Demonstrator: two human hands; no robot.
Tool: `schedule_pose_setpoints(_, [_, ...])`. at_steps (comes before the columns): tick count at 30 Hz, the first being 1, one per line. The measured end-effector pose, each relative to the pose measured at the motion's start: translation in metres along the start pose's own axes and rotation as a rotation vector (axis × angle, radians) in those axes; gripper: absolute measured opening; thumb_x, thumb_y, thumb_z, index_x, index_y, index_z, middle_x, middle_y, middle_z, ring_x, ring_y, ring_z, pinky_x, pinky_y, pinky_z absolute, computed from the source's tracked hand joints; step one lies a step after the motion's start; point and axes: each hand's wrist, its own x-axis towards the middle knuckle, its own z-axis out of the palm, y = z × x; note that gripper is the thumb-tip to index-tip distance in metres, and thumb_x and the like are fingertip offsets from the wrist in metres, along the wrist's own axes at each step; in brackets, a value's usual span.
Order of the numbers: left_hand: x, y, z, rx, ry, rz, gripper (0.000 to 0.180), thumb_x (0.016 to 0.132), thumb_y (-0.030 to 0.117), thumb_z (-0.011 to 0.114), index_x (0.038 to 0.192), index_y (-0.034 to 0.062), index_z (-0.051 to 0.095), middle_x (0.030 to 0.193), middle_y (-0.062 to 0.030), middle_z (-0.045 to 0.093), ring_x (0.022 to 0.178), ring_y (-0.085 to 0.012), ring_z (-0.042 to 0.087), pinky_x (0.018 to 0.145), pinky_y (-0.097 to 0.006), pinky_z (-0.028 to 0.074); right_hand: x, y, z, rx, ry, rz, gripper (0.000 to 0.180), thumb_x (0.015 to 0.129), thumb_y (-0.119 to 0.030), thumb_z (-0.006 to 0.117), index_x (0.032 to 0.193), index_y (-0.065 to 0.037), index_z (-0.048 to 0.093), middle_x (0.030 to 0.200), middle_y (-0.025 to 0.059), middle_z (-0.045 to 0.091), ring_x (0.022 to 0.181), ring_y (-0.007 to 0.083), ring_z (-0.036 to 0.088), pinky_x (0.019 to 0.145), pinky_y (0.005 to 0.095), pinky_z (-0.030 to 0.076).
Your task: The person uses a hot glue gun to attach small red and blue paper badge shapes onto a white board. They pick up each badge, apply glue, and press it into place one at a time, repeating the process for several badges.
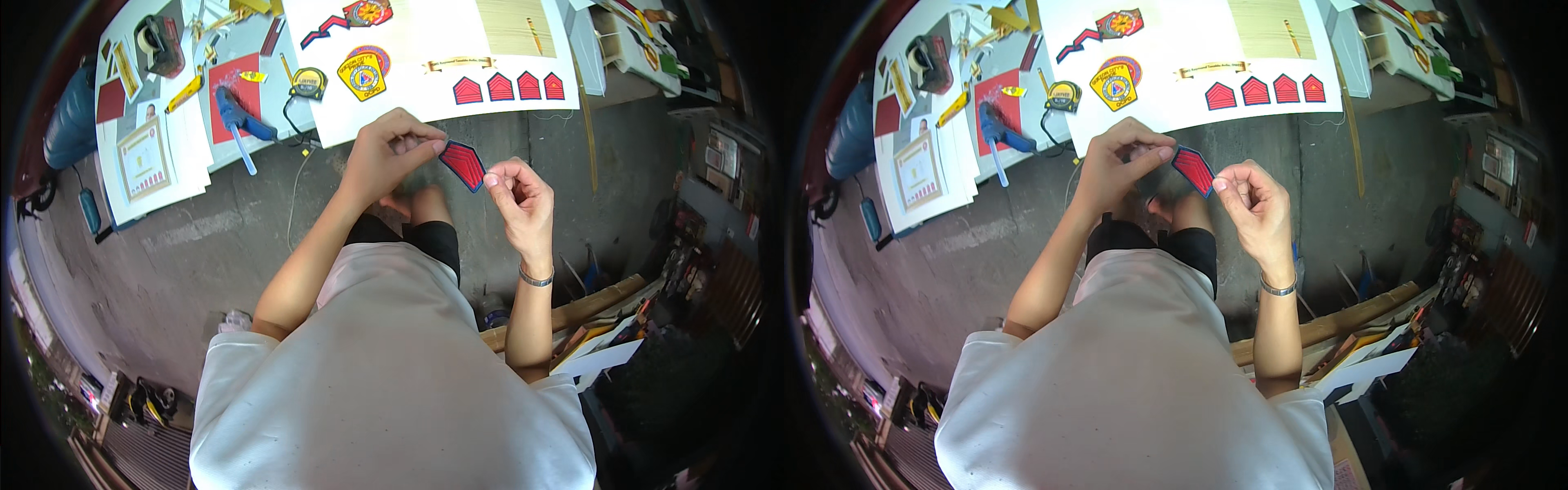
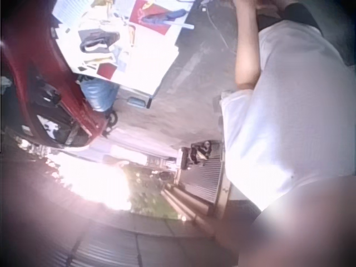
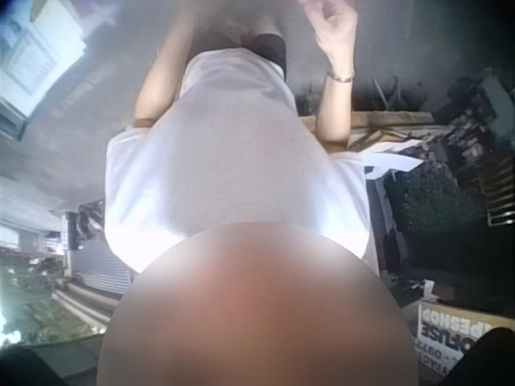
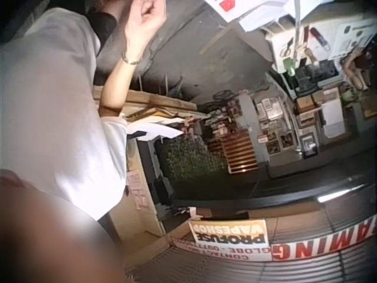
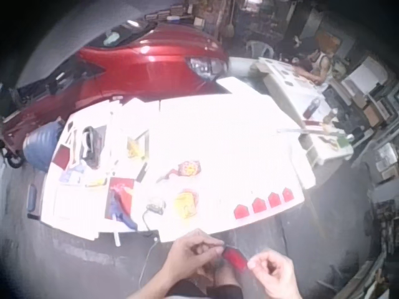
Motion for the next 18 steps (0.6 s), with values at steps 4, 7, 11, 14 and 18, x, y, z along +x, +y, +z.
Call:
schedule_pose_setpoints(4, [0.014,-0.019,0.009,-0.177,-0.024,-0.158,0.011,0.086,0.004,0.082,0.097,0.0033,0.079,0.090,0.0008,0.067,0.081,-0.0071,0.058,0.074,-0.023,0.046,0.023,0.011,-0.007,0.011,-0.091,-0.025,0.004,0.095,-0.005,0.072,0.094,-0.002,0.069,0.074,-0.0096,0.041,0.064,0.0024,0.028,0.057,0.0220,0.026])
schedule_pose_setpoints(7, [0.022,-0.030,0.018,-0.146,0.010,-0.184,0.010,0.087,0.003,0.080,0.096,0.0016,0.079,0.092,0.0000,0.068,0.086,-0.0077,0.062,0.077,-0.024,0.048,0.045,0.022,-0.018,0.018,-0.170,0.001,0.003,0.096,-0.005,0.071,0.093,-0.003,0.070,0.072,-0.0104,0.042,0.063,0.0016,0.029,0.056,0.0216,0.025])
schedule_pose_setpoints(11, [0.032,-0.039,0.034,-0.229,0.059,-0.310,0.008,0.088,0.002,0.079,0.096,0.0007,0.078,0.094,-0.0020,0.070,0.088,-0.0075,0.064,0.079,-0.024,0.050,0.076,0.036,-0.040,-0.020,-0.286,0.029,0.005,0.096,-0.007,0.071,0.093,-0.003,0.070,0.069,-0.0113,0.045,0.062,0.0005,0.031,0.055,0.0211,0.026])
schedule_pose_setpoints(14, [0.037,-0.045,0.052,-0.226,0.150,-0.278,0.008,0.087,0.002,0.081,0.094,0.0013,0.077,0.092,-0.0027,0.072,0.085,-0.0069,0.064,0.077,-0.022,0.050,0.100,0.050,-0.054,-0.057,-0.305,0.058,0.008,0.096,-0.009,0.072,0.093,-0.002,0.070,0.068,-0.0113,0.047,0.062,0.0000,0.033,0.054,0.0205,0.026])
schedule_pose_setpoints(18, [0.049,-0.066,0.071,-0.136,0.358,-0.303,0.012,0.085,0.007,0.083,0.090,-0.0015,0.076,0.068,0.0029,0.065,0.062,-0.0012,0.053,0.056,-0.018,0.040,0.139,0.083,-0.056,-0.087,-0.367,0.064,0.014,0.098,-0.014,0.071,0.093,-0.001,0.070,0.070,-0.0103,0.050,0.063,0.0006,0.036,0.056,0.0207,0.029])
